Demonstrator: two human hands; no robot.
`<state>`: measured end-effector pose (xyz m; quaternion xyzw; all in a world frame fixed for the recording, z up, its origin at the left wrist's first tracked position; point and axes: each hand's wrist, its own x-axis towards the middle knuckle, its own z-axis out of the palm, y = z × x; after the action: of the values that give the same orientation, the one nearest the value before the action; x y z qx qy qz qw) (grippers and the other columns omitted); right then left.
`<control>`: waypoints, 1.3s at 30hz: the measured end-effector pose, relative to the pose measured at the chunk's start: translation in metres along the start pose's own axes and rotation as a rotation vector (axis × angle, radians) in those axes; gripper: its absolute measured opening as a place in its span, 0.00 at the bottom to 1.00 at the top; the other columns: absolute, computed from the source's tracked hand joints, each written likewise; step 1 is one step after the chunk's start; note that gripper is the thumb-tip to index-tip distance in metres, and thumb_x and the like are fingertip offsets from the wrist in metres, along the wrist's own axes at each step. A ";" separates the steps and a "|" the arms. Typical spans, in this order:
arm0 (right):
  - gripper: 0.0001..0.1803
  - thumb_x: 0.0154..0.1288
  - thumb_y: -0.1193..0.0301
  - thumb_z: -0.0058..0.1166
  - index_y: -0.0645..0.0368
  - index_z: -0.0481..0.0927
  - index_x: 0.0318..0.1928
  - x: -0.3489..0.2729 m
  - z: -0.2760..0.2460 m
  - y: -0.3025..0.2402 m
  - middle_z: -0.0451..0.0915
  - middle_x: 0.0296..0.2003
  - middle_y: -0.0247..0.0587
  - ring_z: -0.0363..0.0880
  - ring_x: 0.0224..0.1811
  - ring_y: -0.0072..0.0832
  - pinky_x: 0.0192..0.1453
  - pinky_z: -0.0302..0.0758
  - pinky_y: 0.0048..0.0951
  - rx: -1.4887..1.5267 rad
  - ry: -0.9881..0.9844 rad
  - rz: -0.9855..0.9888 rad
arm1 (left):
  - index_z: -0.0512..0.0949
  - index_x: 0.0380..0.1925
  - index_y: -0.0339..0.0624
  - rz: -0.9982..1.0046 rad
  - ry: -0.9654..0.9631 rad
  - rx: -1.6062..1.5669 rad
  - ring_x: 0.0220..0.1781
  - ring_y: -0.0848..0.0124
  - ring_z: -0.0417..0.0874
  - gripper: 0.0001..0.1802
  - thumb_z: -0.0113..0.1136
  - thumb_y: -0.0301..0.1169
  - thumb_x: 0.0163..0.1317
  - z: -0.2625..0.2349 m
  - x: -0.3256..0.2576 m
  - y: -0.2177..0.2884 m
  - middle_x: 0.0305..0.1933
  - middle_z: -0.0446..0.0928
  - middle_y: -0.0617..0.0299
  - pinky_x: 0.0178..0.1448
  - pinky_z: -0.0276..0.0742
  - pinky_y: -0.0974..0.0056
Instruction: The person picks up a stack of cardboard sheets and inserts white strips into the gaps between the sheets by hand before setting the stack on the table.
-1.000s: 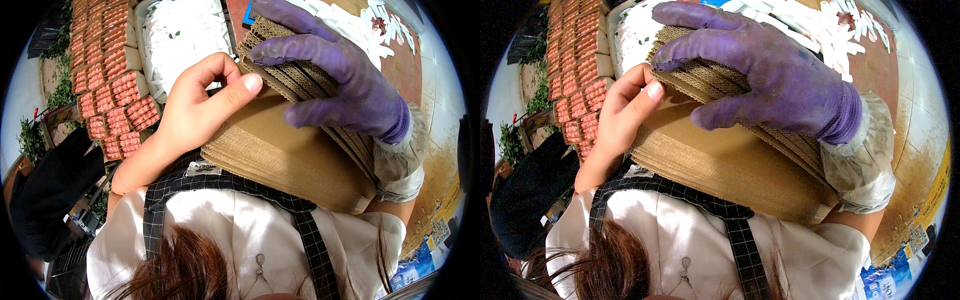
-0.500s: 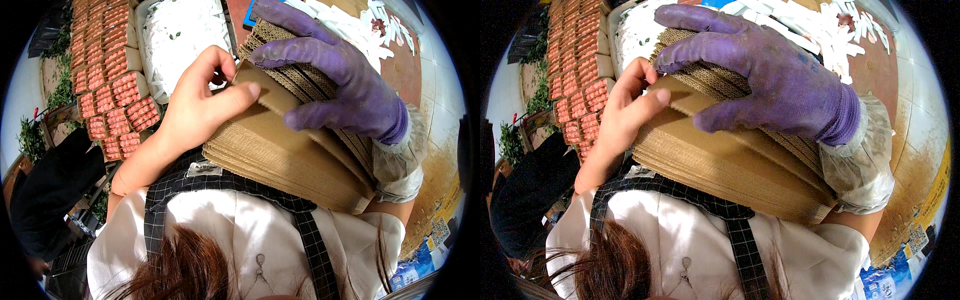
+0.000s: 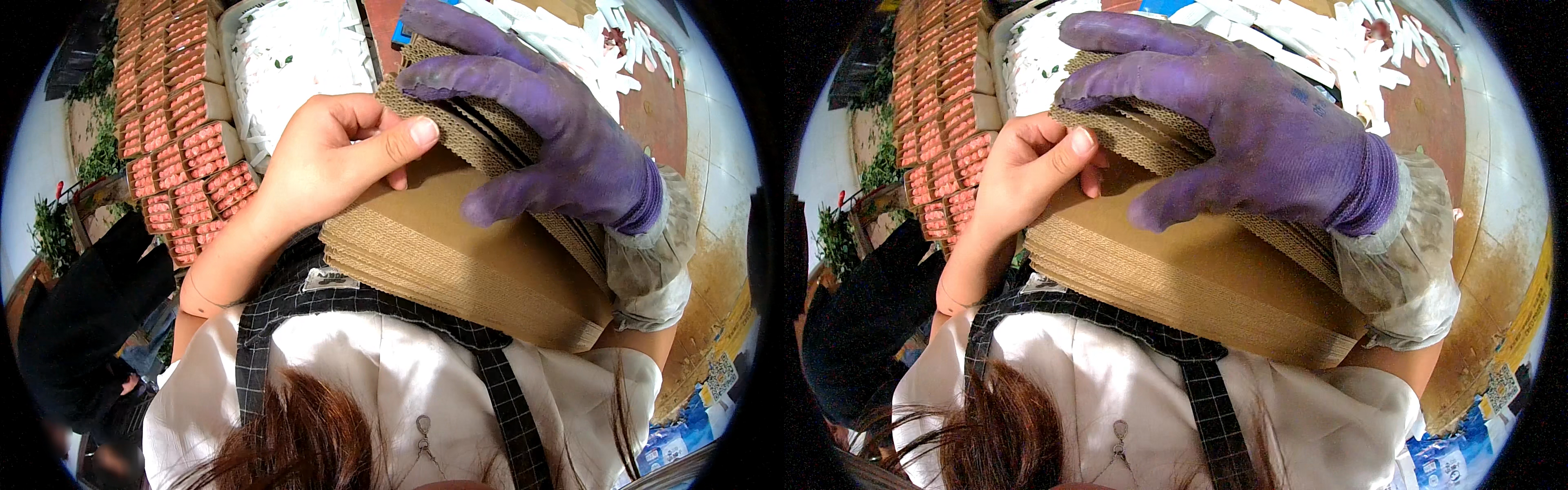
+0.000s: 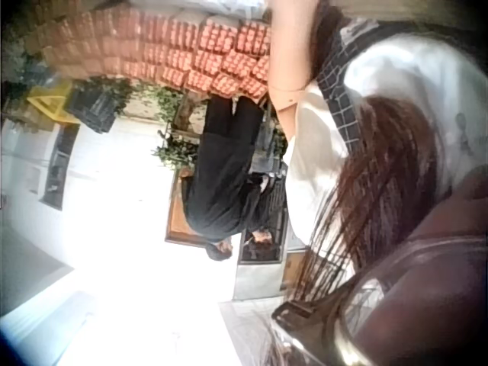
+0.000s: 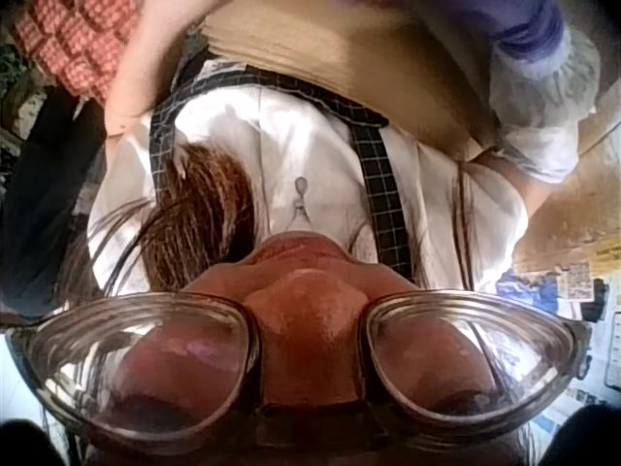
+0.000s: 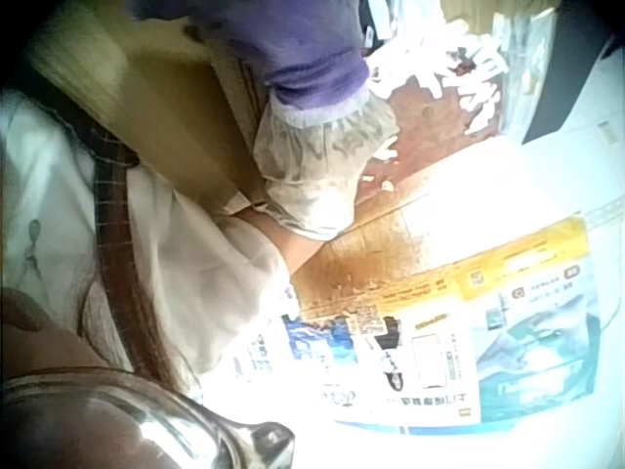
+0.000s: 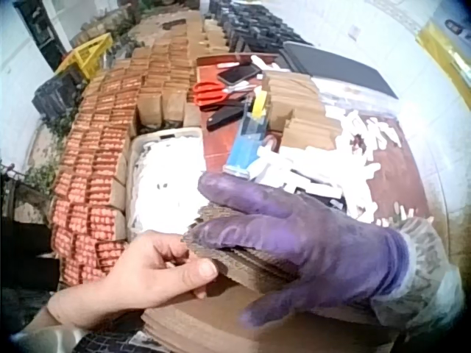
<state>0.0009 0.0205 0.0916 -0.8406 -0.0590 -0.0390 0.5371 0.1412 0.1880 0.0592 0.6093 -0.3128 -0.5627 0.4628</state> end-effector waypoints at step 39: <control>0.30 0.55 0.68 0.62 0.65 0.69 0.57 0.001 -0.010 0.003 0.55 0.66 0.52 0.55 0.68 0.39 0.69 0.57 0.34 -0.044 -0.052 -0.029 | 0.66 0.27 0.40 0.287 0.255 0.003 0.37 0.80 0.65 0.14 0.64 0.28 0.50 0.006 -0.010 -0.010 0.31 0.65 0.68 0.40 0.64 0.72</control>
<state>0.0026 0.0103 0.0932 -0.8519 -0.0843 -0.0263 0.5161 0.1323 0.2000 0.0542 0.6255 -0.3363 -0.4087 0.5732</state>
